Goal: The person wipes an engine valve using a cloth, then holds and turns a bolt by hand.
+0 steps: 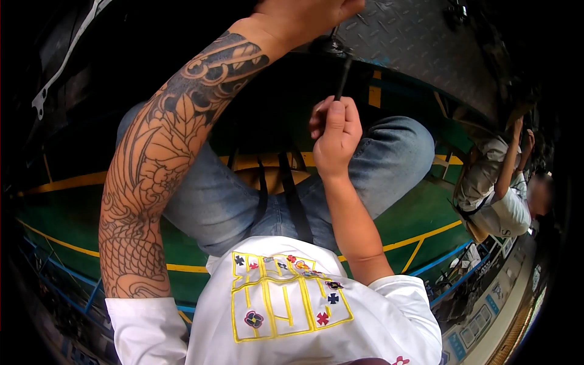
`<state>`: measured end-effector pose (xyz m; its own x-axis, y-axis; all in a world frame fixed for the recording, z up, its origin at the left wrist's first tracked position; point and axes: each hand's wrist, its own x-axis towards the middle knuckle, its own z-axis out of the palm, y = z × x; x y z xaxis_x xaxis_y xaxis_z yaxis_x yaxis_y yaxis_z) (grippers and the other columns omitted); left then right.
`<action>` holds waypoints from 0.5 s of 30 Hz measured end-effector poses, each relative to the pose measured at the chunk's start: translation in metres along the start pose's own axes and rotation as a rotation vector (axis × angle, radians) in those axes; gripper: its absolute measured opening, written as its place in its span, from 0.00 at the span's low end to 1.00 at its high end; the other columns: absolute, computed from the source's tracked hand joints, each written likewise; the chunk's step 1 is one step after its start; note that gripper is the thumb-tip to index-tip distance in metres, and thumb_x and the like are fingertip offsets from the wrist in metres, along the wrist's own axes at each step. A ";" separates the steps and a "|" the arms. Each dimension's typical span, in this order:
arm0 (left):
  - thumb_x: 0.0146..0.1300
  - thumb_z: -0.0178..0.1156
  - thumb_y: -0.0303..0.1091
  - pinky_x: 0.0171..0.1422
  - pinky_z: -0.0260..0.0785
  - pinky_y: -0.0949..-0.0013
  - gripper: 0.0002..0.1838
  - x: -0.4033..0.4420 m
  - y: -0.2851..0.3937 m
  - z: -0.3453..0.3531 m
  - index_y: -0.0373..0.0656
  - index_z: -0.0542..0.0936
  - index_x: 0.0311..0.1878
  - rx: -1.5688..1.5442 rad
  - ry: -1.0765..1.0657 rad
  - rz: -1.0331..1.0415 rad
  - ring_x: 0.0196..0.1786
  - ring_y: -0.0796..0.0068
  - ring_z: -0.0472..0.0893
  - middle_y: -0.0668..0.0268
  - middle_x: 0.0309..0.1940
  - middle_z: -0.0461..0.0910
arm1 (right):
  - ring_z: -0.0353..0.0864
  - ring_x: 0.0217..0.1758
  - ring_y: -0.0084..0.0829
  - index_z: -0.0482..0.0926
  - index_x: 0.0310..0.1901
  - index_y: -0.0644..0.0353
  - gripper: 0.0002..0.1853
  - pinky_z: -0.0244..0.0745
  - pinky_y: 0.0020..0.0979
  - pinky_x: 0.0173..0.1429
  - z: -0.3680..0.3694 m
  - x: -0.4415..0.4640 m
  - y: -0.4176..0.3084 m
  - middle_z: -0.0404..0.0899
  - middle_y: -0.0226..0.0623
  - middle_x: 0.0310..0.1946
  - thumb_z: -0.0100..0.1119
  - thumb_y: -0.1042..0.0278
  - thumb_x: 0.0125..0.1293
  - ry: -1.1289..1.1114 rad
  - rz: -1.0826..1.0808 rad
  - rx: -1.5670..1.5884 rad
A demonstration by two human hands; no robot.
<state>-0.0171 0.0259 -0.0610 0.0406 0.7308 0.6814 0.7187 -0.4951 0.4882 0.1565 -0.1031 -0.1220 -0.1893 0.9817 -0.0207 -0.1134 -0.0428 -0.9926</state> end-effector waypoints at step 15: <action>0.73 0.59 0.33 0.32 0.75 0.47 0.10 0.002 -0.001 -0.002 0.41 0.72 0.35 -0.007 0.002 0.007 0.29 0.43 0.82 0.49 0.22 0.78 | 0.69 0.24 0.12 0.76 0.39 0.60 0.15 0.63 0.17 0.28 0.004 0.001 -0.006 0.75 0.25 0.24 0.49 0.61 0.83 0.056 -0.051 0.044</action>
<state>-0.0189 0.0273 -0.0589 0.0439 0.7265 0.6857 0.7138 -0.5031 0.4872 0.1533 -0.1026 -0.1161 -0.1274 0.9916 0.0214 -0.1647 0.0001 -0.9863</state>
